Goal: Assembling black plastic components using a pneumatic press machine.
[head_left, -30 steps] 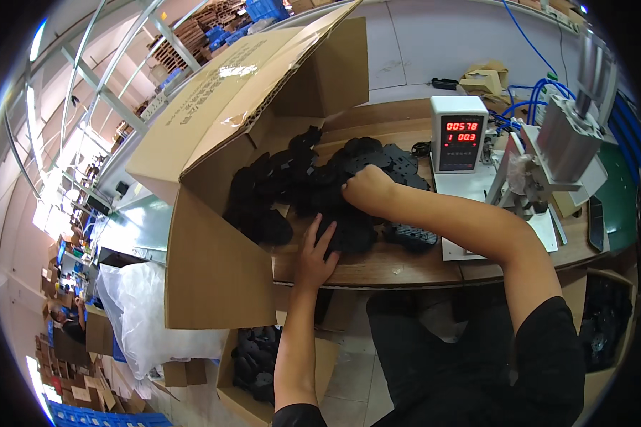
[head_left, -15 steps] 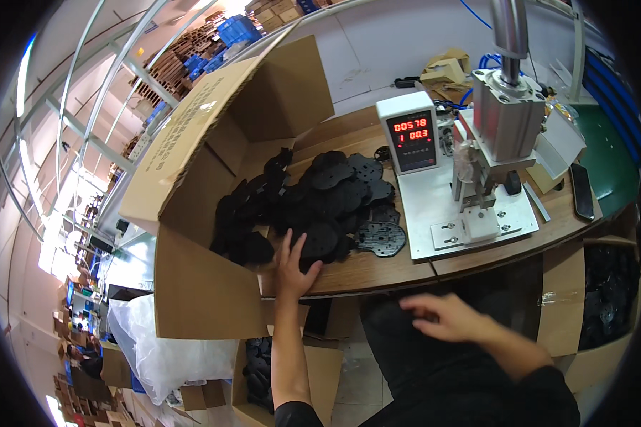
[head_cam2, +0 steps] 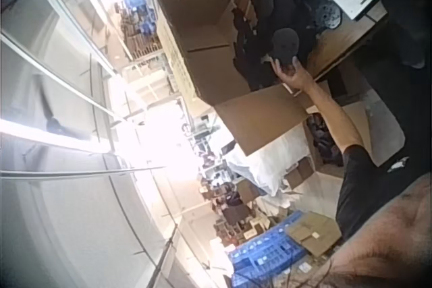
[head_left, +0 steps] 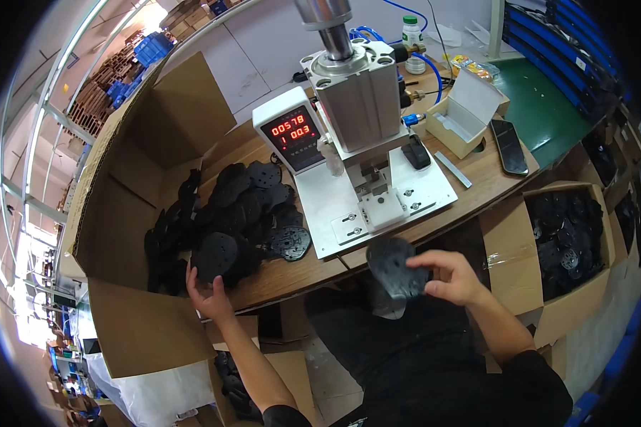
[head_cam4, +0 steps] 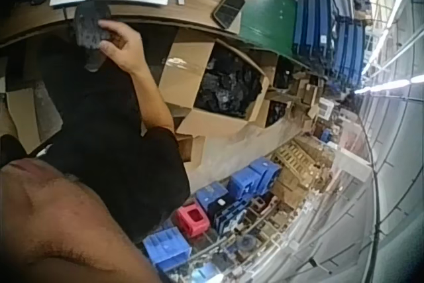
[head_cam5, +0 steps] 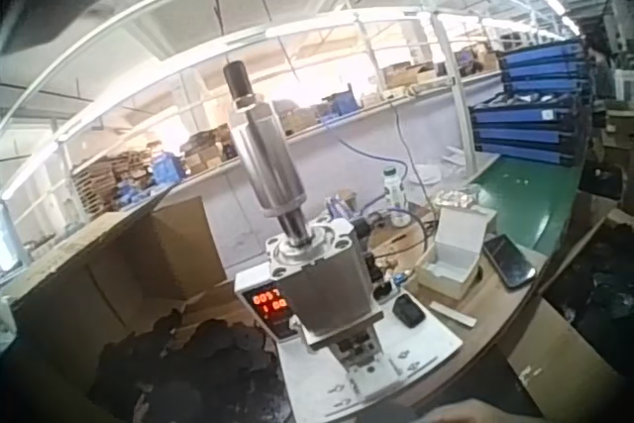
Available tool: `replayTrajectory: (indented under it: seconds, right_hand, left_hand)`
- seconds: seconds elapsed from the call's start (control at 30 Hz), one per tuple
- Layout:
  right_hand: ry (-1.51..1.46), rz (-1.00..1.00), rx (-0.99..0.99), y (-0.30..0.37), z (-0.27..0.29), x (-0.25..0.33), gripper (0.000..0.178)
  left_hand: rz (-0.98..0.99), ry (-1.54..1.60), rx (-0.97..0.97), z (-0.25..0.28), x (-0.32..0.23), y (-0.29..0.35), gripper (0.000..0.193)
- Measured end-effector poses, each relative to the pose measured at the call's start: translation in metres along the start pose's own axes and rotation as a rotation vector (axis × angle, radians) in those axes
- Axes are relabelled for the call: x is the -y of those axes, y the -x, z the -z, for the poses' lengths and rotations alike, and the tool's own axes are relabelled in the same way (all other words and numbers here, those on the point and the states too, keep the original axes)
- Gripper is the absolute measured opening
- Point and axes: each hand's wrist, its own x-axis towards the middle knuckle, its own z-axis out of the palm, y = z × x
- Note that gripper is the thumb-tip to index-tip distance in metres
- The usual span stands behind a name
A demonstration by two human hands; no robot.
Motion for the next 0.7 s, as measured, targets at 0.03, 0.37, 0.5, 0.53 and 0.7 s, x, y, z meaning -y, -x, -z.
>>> replayTrajectory:
  seconds: [0.03, 0.37, 0.5, 0.53, 0.7]
  right_hand:
    - [0.062, 0.088, 0.008, -0.008, 0.005, 0.002, 0.058]
    - [0.465, 0.020, -0.189, -0.045, 0.011, 0.007, 0.066]
    - [0.805, 0.120, -0.172, -0.050, 0.012, 0.014, 0.057]
    - [0.889, 0.180, -0.197, -0.051, 0.015, 0.011, 0.056]
    - [1.265, 0.579, -0.109, -0.075, 0.024, 0.028, 0.044]
  left_hand:
    - [-0.044, 0.090, -0.030, -0.008, -0.020, 0.004, 0.054]
    - [0.694, 0.857, -0.006, -0.008, -0.119, 0.184, 0.054]
    - [1.117, 1.090, 0.153, -0.017, -0.146, 0.281, 0.061]
    - [1.181, 1.094, 0.201, -0.025, -0.160, 0.292, 0.063]
    - [1.422, 1.308, 0.779, -0.036, -0.198, 0.289, 0.059]
